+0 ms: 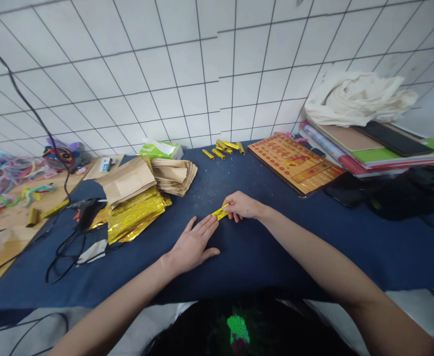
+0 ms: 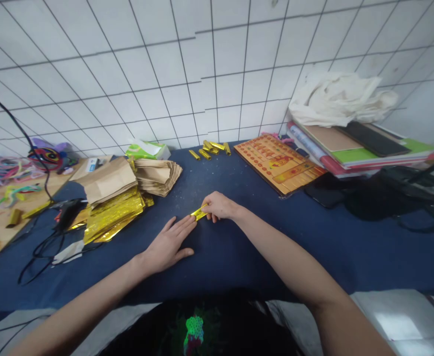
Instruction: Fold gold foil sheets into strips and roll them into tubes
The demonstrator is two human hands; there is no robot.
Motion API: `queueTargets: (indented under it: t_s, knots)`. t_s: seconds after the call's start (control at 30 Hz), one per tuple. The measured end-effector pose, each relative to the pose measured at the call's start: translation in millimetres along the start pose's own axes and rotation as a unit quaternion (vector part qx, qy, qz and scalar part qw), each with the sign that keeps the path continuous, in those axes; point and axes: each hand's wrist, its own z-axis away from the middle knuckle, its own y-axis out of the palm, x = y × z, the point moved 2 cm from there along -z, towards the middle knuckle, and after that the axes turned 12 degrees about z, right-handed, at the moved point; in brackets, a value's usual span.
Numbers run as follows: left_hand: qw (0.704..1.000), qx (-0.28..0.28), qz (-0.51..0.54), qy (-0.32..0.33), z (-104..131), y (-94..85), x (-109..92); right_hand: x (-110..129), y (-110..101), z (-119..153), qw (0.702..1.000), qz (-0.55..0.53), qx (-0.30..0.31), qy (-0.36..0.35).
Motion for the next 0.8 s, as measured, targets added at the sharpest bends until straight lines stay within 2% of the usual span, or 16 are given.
queueTargets:
  t_s: [0.07,0.13,0.17,0.2,0.23,0.27,0.3,0.37,0.47,0.53,0.6,0.7,0.8]
  knots:
    - [0.997,-0.038,0.061,-0.008,-3,-5.4,7,1,-3,0,0.999,-0.006,-0.053,-0.006]
    - [0.976,-0.136,0.164,-0.052,-10,-14.5,16,4,-7,1,0.993,-0.017,-0.115,-0.014]
    - [0.947,-0.204,0.233,-0.086,-16,-19.8,20,6,-9,2,0.988,-0.025,-0.149,-0.02]
    - [0.902,-0.274,0.31,-0.119,-22,-24.7,23,8,-11,3,0.982,-0.039,-0.183,-0.026]
    - [0.844,-0.326,0.403,-0.137,-31,-28.4,23,11,-12,5,0.975,-0.053,-0.213,-0.032]
    - [0.783,-0.355,0.49,-0.146,-41,-30.8,21,14,-13,7,0.963,-0.086,-0.252,-0.041]
    - [0.733,-0.358,0.56,-0.144,-53,-32.4,16,16,-12,9,0.952,-0.117,-0.279,-0.05]
    - [0.662,-0.358,0.647,-0.123,-74,-34.6,4,21,-9,14,0.935,-0.161,-0.309,-0.064]
    - [0.58,-0.391,0.705,-0.119,-95,-35.3,-10,25,-2,20,0.919,-0.193,-0.335,-0.075]
    - [0.555,-0.398,0.72,-0.123,-100,-35.4,-12,26,2,23,0.917,-0.196,-0.338,-0.08]
    - [0.551,-0.396,0.724,-0.124,-99,-36.7,-9,25,5,23,0.921,-0.191,-0.329,-0.078]
    - [0.563,-0.384,0.722,-0.123,-96,-40.4,-2,22,8,20,0.938,-0.172,-0.29,-0.075]
    - [0.59,-0.365,0.71,-0.123,-95,-44.3,2,21,9,20,0.948,-0.14,-0.272,-0.083]
